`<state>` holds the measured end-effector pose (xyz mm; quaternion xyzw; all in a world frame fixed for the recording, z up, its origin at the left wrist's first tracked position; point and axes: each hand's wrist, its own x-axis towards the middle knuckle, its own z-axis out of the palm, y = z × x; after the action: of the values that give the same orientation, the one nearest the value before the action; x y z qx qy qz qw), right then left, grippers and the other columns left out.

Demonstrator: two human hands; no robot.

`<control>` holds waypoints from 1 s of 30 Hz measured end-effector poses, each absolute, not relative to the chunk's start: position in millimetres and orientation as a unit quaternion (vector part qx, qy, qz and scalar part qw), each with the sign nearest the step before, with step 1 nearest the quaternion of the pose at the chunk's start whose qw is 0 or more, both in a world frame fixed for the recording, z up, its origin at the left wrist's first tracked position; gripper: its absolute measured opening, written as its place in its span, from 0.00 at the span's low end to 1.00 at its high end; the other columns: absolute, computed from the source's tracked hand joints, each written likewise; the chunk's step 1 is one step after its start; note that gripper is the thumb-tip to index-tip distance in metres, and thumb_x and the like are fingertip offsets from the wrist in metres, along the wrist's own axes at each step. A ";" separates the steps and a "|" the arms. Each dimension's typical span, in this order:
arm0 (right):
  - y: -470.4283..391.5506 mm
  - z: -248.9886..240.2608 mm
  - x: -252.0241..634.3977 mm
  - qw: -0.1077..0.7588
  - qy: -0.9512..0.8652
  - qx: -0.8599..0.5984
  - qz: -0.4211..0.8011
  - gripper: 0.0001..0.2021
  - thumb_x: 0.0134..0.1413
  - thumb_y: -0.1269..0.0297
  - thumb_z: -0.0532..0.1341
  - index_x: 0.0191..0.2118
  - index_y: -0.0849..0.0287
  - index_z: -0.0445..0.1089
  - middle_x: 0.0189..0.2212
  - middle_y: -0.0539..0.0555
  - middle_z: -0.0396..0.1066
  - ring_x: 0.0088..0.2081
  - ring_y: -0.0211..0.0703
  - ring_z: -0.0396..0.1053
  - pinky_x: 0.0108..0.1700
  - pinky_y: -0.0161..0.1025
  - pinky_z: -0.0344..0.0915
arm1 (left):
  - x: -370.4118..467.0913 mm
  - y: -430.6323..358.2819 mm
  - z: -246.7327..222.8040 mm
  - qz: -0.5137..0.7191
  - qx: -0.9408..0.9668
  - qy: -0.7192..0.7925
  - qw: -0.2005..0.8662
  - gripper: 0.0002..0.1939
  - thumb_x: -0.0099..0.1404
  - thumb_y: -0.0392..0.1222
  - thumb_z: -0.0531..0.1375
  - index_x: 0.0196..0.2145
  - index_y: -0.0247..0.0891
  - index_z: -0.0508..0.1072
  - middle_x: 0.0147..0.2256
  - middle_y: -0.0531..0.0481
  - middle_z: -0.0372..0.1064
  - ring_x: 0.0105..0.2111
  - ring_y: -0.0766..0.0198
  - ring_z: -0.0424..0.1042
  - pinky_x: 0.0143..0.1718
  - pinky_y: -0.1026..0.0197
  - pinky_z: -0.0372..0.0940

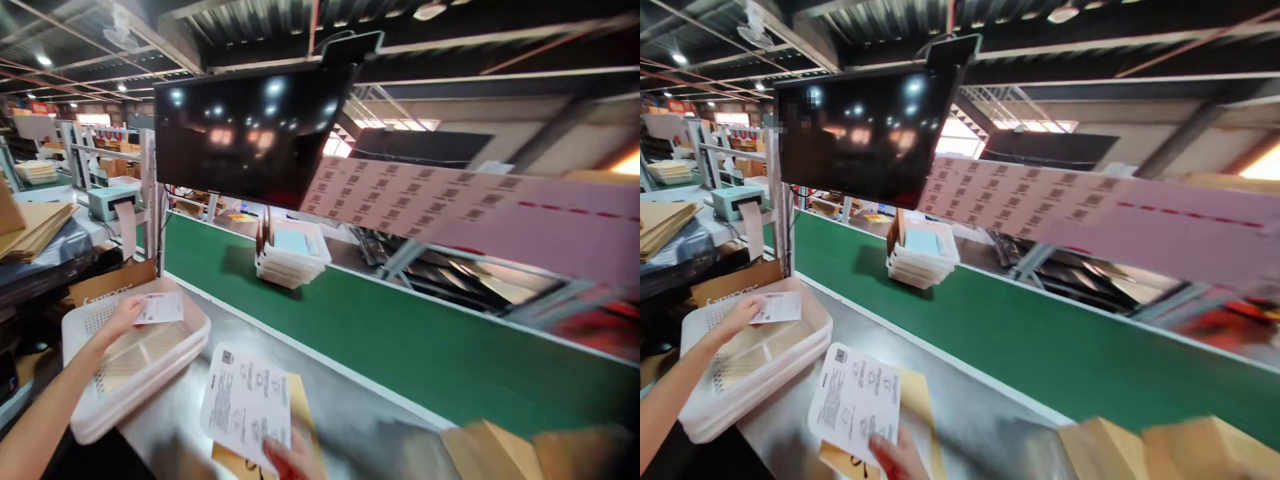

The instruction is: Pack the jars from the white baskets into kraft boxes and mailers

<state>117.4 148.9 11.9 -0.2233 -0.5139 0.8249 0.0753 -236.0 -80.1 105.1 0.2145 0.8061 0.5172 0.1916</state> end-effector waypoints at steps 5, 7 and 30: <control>171.0 -23.1 181.6 0.205 -0.469 -0.319 0.798 0.28 0.32 0.49 0.80 0.41 0.59 0.82 0.44 0.66 0.83 0.48 0.70 0.80 0.59 0.67 0.68 | -282.4 -130.3 70.5 0.301 0.141 0.929 0.161 0.08 0.60 0.41 0.60 0.26 0.38 0.69 0.29 0.43 0.74 0.41 0.41 0.78 0.42 0.45 0.73; 167.6 -32.8 198.7 0.230 -0.461 -0.334 0.789 0.29 0.33 0.48 0.80 0.43 0.60 0.81 0.45 0.66 0.83 0.48 0.69 0.80 0.59 0.66 0.69 | -279.5 -124.9 70.6 0.255 0.189 0.944 0.091 0.06 0.57 0.41 0.62 0.32 0.36 0.72 0.42 0.32 0.76 0.53 0.28 0.72 0.53 0.30 0.66; 156.9 -165.1 264.4 0.217 -0.352 -0.435 0.800 0.18 0.36 0.50 0.69 0.32 0.56 0.72 0.29 0.56 0.81 0.32 0.50 0.79 0.40 0.46 0.75 | -19.6 -50.7 -87.4 0.591 -0.039 0.688 0.420 0.20 0.52 0.30 0.68 0.44 0.34 0.78 0.42 0.38 0.84 0.50 0.40 0.81 0.52 0.45 0.75</control>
<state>264.4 156.9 -165.1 -0.4348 -0.3520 0.8001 0.2167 -19.6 -50.7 -87.4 -0.0390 0.6878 0.5910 0.4196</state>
